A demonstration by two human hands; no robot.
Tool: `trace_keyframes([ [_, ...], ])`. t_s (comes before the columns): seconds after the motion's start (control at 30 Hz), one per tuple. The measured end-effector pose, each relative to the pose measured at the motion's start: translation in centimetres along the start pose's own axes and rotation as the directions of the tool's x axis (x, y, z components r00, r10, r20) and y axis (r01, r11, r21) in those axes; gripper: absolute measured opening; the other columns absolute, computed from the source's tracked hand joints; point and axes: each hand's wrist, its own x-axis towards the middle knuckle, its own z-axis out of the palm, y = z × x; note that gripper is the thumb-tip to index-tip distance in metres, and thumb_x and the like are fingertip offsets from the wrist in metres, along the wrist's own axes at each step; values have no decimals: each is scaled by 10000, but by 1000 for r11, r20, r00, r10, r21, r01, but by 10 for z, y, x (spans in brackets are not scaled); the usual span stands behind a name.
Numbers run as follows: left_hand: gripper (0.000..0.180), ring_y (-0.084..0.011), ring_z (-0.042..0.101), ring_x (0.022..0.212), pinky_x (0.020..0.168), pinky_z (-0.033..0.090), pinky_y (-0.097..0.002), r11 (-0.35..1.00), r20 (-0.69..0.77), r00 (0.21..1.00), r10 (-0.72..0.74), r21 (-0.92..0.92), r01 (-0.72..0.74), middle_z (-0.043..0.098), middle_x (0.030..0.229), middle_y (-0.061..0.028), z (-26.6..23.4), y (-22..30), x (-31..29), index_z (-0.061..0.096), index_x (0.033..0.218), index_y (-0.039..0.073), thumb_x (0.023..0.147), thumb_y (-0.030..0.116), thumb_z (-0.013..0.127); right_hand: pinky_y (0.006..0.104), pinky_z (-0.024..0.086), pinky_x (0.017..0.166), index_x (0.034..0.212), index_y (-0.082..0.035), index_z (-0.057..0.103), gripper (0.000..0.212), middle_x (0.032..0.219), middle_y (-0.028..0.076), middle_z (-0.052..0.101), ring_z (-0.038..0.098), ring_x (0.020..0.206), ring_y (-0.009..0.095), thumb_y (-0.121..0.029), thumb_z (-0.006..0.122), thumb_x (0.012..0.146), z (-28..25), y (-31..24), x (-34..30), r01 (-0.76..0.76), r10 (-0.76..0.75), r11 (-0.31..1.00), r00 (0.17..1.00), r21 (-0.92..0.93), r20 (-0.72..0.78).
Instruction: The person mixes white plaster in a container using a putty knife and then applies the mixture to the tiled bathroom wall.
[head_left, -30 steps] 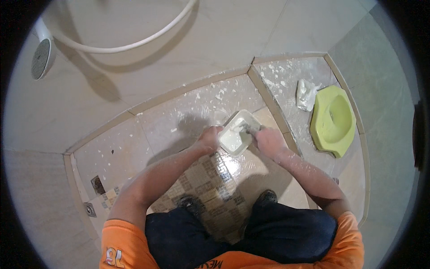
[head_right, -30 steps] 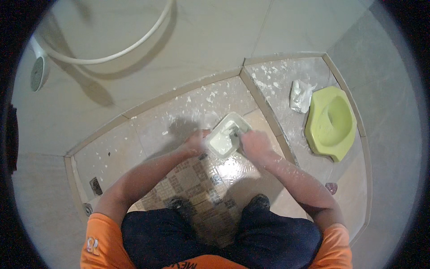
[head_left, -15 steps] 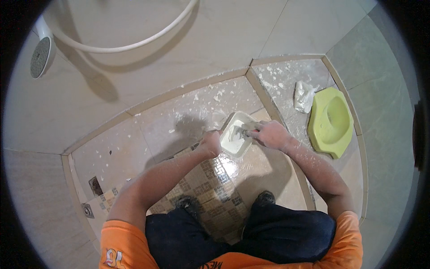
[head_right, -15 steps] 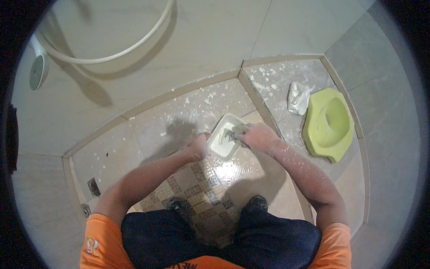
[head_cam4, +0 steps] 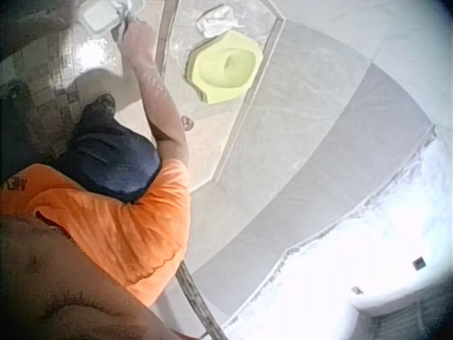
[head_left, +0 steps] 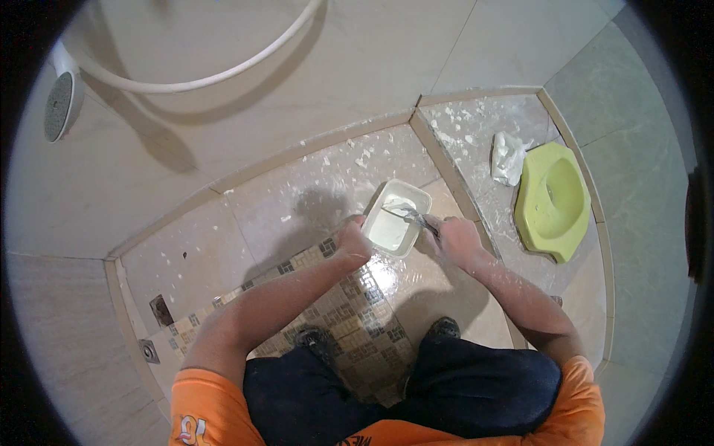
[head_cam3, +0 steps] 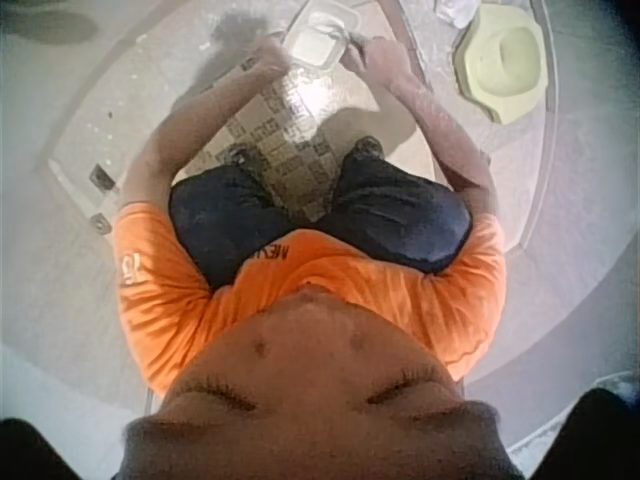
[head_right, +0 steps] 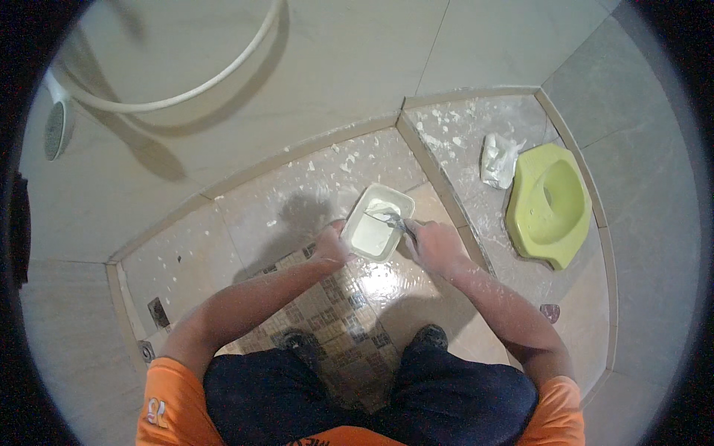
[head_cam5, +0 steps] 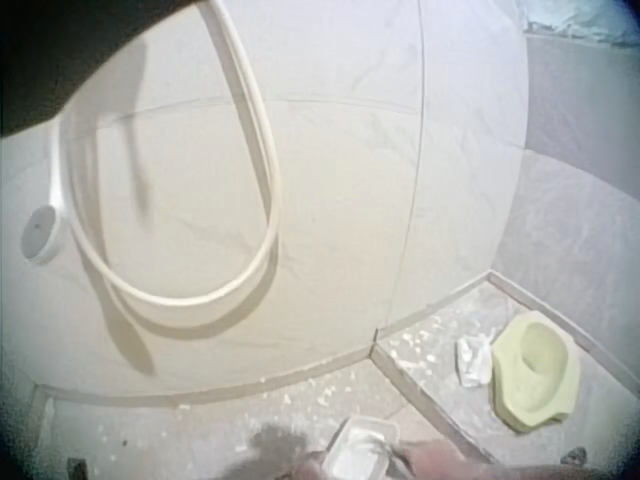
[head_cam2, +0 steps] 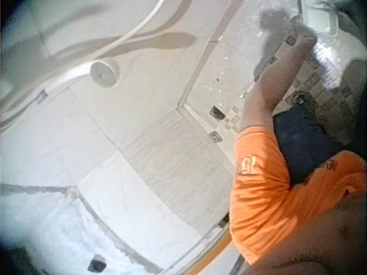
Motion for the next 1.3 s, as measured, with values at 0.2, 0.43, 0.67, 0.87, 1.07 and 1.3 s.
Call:
trace_keyframes([
  [0.2, 432, -438, 608, 1197, 1026, 470, -452, 993, 20, 993, -120, 25, 119, 640, 1240, -309, -5, 37, -7, 582, 1329, -1, 905, 66, 530, 527, 552, 679, 1107, -102, 703, 284, 775, 204, 696, 694, 733, 413, -314, 604, 946, -6, 2, -10, -48, 49, 999, 999, 22, -20],
  [0.43, 431, -472, 641, 1068, 957, 498, -524, 961, -105, 980, 169, 236, -140, 668, 1091, -313, -23, 33, 3, 581, 1324, 3, 911, 11, 456, 512, 558, 660, 1056, -98, 694, 258, 742, 198, 695, 709, 716, 394, -308, 569, 973, -12, 21, 21, 15, -19, 976, 1000, -218, -15],
  [0.67, 406, -456, 672, 992, 891, 535, -503, 954, -49, 976, 213, 227, -197, 696, 974, -283, -49, 58, 6, 593, 1288, -13, 897, -11, 484, 545, 548, 690, 1034, -59, 693, 317, 756, 231, 691, 703, 738, 419, -333, 535, 1004, 6, 12, -3, -190, 191, 982, 980, 11, -52],
  [0.87, 391, -438, 684, 999, 867, 543, -494, 966, -88, 978, 189, 194, -169, 699, 1020, -272, -45, 60, 4, 593, 1290, -5, 910, -16, 501, 520, 544, 772, 1067, -20, 749, 377, 891, 315, 687, 692, 827, 472, -325, 541, 992, 36, -10, -16, -273, 336, 812, 942, 517, -30],
  [1.07, 382, -426, 682, 1018, 863, 548, -485, 995, -11, 999, 50, 89, -48, 701, 1052, -261, -38, 59, 12, 600, 1290, 28, 920, -14, 513, 462, 542, 758, 992, 39, 743, 436, 845, 308, 696, 708, 799, 408, -362, 573, 967, 78, -36, -22, -516, 524, 522, 822, 679, 222],
  [1.3, 300, -424, 677, 1038, 889, 532, -490, 968, -17, 989, 146, 210, -139, 699, 1064, -258, -37, 79, 9, 632, 1216, 20, 931, 26, 537, 322, 334, 390, 870, -40, 608, 335, 604, 54, 537, 457, 424, 150, -332, 526, 1012, 81, -55, -27, -536, 485, -74, 718, 841, 500],
])
